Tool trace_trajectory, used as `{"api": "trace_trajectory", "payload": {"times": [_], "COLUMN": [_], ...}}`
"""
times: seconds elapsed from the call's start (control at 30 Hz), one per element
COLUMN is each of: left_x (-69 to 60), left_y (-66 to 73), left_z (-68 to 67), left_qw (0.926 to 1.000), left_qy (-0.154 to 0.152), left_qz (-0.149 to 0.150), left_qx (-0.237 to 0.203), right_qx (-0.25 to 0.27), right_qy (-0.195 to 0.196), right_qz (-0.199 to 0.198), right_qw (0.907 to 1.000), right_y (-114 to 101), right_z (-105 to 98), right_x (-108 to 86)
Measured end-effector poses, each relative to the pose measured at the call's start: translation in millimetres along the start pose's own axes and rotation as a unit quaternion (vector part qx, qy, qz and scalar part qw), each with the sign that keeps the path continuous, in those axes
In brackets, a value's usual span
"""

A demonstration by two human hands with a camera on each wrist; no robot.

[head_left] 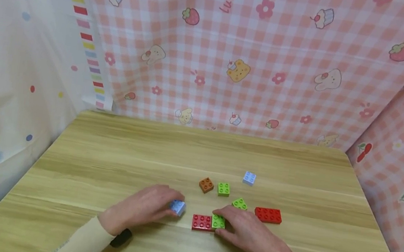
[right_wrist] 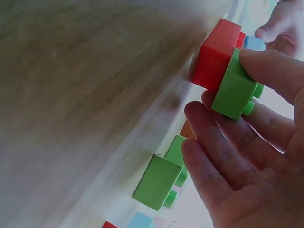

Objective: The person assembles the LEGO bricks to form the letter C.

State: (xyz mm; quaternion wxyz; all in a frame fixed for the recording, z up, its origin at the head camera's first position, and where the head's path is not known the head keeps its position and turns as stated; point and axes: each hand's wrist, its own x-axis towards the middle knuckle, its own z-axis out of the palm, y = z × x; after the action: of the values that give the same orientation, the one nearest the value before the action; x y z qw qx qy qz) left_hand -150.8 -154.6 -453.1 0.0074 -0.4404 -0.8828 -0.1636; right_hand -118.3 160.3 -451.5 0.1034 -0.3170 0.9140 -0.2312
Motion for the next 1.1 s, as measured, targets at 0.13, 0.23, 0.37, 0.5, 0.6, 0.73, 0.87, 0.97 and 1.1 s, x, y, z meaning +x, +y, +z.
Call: {"api": "trace_trajectory", "payload": {"times": [0.13, 0.23, 0.37, 0.5, 0.6, 0.73, 0.87, 0.97, 1.1], "left_x": [0.3, 1.5, 3.7, 6.3, 7.6, 8.9, 10.5, 11.5, 12.7], "left_y": [8.6, 14.7, 22.2, 27.1, 29.4, 32.3, 35.5, 37.9, 40.2], "left_z": [2.3, 3.3, 4.9, 7.6, 9.8, 12.1, 14.6, 17.1, 20.2], "left_qw": [0.9999, 0.9997, 0.9995, 0.9993, 0.9992, 0.9988, 0.9981, 0.9977, 0.9977], "left_qy": [0.012, 0.021, 0.026, 0.033, 0.034, 0.029, 0.028, 0.024, 0.016], "left_qz": [-0.008, -0.009, -0.016, -0.017, -0.021, -0.037, -0.052, -0.06, -0.064], "left_qx": [-0.001, -0.004, -0.007, -0.007, -0.009, -0.014, -0.018, -0.019, -0.014], "right_qx": [-0.005, -0.004, 0.002, 0.004, 0.002, 0.0, 0.002, 0.002, 0.002], "right_qy": [0.001, 0.001, 0.001, 0.002, 0.004, 0.006, 0.004, 0.004, 0.006], "right_qz": [-0.002, -0.003, 0.001, 0.005, 0.003, -0.001, 0.001, 0.001, -0.002], "right_qw": [1.0, 1.0, 1.0, 1.0, 1.0, 1.0, 1.0, 1.0, 1.0], "right_y": [0, 1, 1, 1, 2, 2, 1, 1, 1], "right_z": [0, 0, 0, -1, 0, -1, -1, -1, 0], "right_x": [-0.3, -0.5, -0.5, -0.5, -0.6, -0.7, -0.3, -0.2, -0.7]}}
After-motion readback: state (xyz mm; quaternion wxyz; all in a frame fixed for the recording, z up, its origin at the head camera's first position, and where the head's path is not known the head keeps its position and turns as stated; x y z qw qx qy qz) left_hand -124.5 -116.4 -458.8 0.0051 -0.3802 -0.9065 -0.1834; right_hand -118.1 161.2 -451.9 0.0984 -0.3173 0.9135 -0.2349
